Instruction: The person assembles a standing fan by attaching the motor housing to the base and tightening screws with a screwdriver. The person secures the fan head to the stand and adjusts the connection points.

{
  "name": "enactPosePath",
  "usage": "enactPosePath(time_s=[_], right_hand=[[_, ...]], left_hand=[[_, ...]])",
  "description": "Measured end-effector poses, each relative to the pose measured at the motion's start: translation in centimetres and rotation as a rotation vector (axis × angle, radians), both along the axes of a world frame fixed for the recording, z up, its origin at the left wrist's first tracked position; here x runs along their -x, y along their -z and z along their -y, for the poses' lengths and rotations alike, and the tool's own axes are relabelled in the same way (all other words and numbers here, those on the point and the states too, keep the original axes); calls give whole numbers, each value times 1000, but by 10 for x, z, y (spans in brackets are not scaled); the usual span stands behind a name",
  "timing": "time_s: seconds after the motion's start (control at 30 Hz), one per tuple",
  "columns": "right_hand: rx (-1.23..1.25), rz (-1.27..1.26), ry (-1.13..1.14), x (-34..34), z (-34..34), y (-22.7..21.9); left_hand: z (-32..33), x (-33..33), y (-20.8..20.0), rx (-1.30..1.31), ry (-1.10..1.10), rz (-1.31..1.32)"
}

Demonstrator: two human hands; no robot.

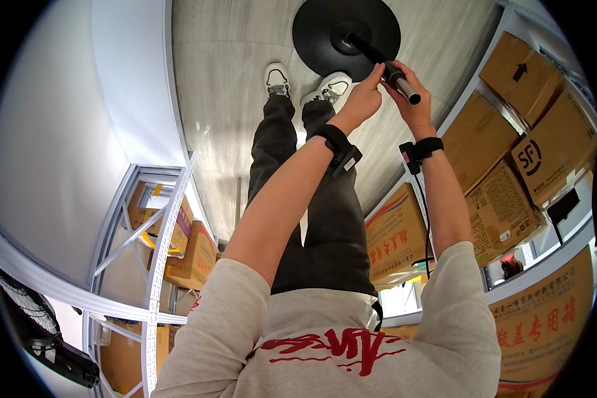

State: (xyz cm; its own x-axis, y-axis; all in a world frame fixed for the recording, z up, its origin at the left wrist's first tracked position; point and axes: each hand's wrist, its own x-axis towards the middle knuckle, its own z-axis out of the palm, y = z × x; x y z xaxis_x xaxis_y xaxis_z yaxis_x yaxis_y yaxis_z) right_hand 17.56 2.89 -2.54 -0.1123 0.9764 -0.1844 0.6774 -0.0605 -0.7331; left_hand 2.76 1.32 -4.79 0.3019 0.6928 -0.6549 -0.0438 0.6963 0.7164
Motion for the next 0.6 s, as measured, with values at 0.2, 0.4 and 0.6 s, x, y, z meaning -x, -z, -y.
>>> enactPosePath(time_s=[0.2, 0.4, 0.6], right_hand=[[85, -42, 107, 3, 10, 8], [8, 23, 225, 21, 10, 9], [-1, -2, 448, 33, 16, 29]], left_hand=[[-5, 6, 2, -72, 46, 45], [-7, 14, 6, -96, 154, 18], [-2, 33, 12, -121, 174, -95]])
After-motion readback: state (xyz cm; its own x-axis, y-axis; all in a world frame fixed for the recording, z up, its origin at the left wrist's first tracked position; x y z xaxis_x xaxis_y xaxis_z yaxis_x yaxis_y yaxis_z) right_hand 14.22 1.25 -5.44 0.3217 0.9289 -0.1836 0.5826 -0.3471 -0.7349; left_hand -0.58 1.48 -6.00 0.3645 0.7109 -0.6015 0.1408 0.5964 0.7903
